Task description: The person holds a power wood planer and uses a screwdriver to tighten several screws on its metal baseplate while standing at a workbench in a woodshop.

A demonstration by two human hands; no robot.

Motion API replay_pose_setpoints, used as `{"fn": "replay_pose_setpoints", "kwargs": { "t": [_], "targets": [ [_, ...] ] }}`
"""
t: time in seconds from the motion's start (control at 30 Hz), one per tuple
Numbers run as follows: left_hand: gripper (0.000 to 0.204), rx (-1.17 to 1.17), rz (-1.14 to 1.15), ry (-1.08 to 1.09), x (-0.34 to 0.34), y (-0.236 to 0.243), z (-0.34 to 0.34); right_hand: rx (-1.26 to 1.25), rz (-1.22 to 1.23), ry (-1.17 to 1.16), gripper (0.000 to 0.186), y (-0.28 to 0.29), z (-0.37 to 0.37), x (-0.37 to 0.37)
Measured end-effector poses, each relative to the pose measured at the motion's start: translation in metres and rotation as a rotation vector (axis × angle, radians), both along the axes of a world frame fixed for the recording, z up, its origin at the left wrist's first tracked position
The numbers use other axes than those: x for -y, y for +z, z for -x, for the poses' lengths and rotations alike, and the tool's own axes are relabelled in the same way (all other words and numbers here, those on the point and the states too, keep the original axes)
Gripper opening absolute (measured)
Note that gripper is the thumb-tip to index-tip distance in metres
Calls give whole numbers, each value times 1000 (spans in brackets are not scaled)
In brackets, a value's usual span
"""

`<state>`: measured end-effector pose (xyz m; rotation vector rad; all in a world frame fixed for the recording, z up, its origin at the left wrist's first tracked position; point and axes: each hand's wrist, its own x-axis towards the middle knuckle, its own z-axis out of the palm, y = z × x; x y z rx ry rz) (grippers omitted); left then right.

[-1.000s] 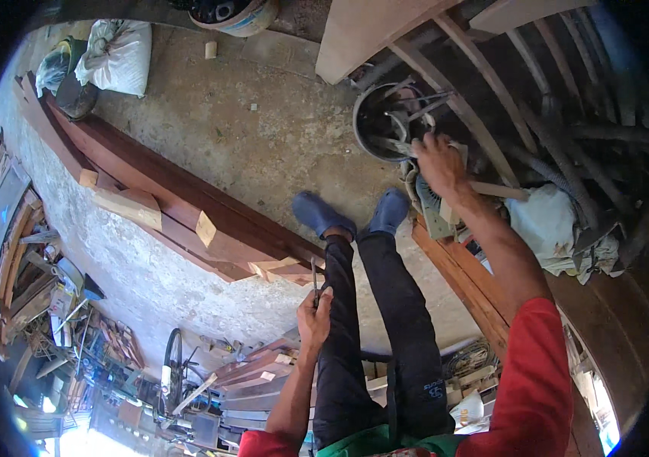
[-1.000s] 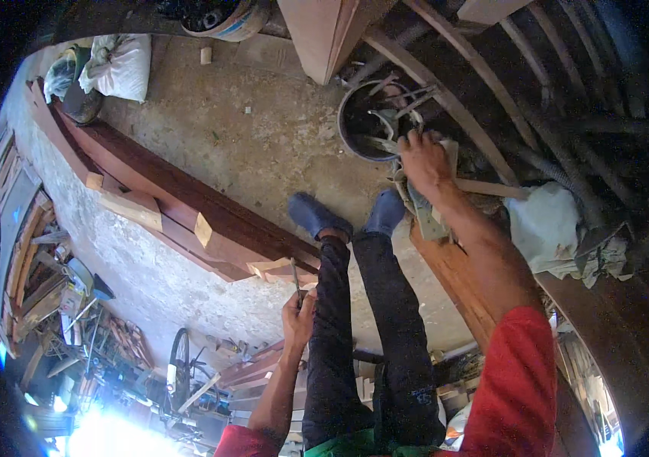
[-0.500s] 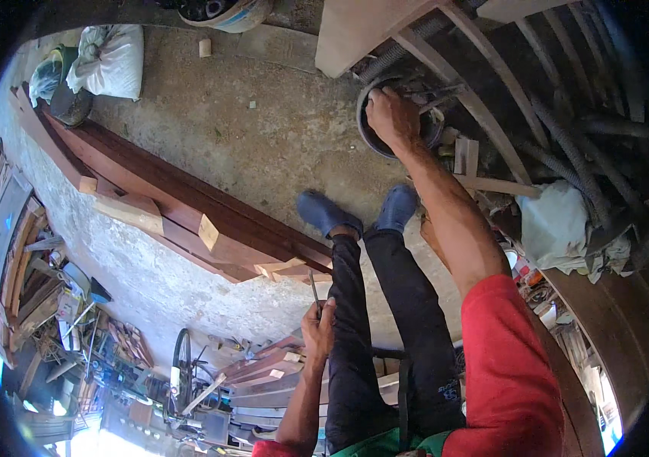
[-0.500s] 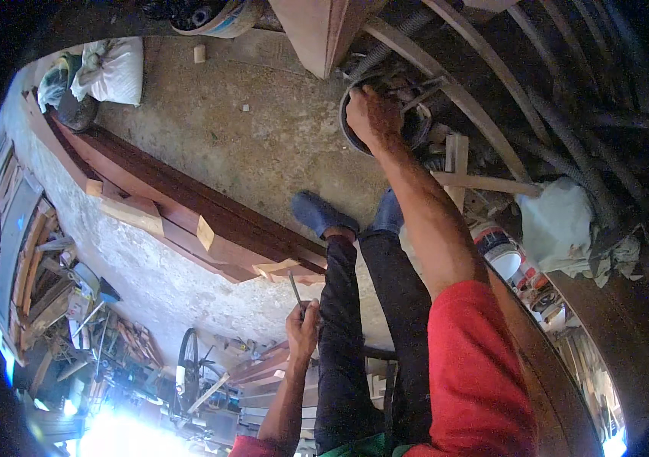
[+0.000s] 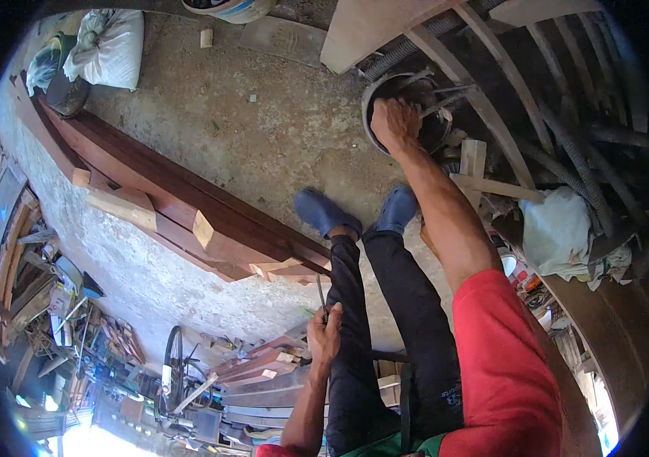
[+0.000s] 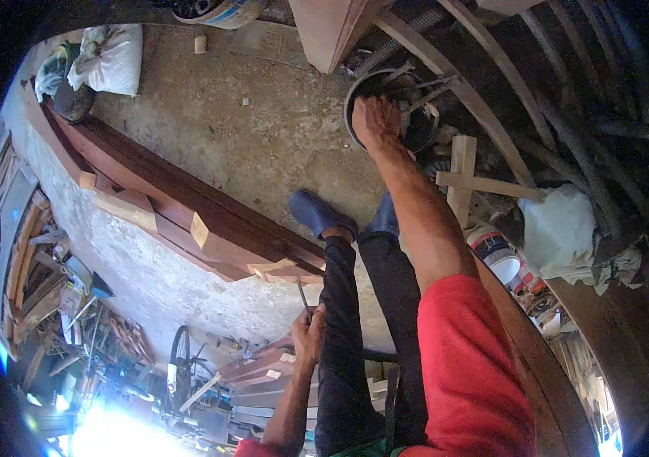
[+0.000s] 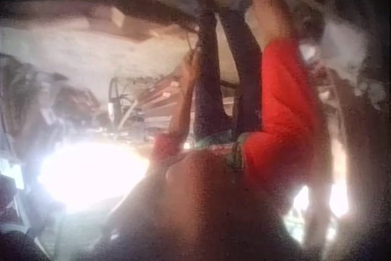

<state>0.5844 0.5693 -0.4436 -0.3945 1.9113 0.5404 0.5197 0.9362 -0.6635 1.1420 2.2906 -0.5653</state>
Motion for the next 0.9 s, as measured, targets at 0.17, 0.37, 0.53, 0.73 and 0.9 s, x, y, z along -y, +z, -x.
{"fn": "replay_pose_setpoints", "kwargs": {
  "t": [0.17,0.37,0.53,0.73,0.9],
  "targets": [
    [38,-8,-4,38,3,-5,-4,-74,-253,28,30,-22,-1,8],
    [38,-72,12,-8,13,-6,-9,-117,-239,-38,20,-10,-1,7],
    [38,-37,-3,46,-1,16,0,-487,-285,-10,11,26,-31,-7],
    [38,-84,-20,19,-8,18,4,-619,-28,-222,15,51,-52,-26],
    [36,-91,-67,31,-10,14,2,-916,79,-79,17,44,-65,-24]
  ]
}}
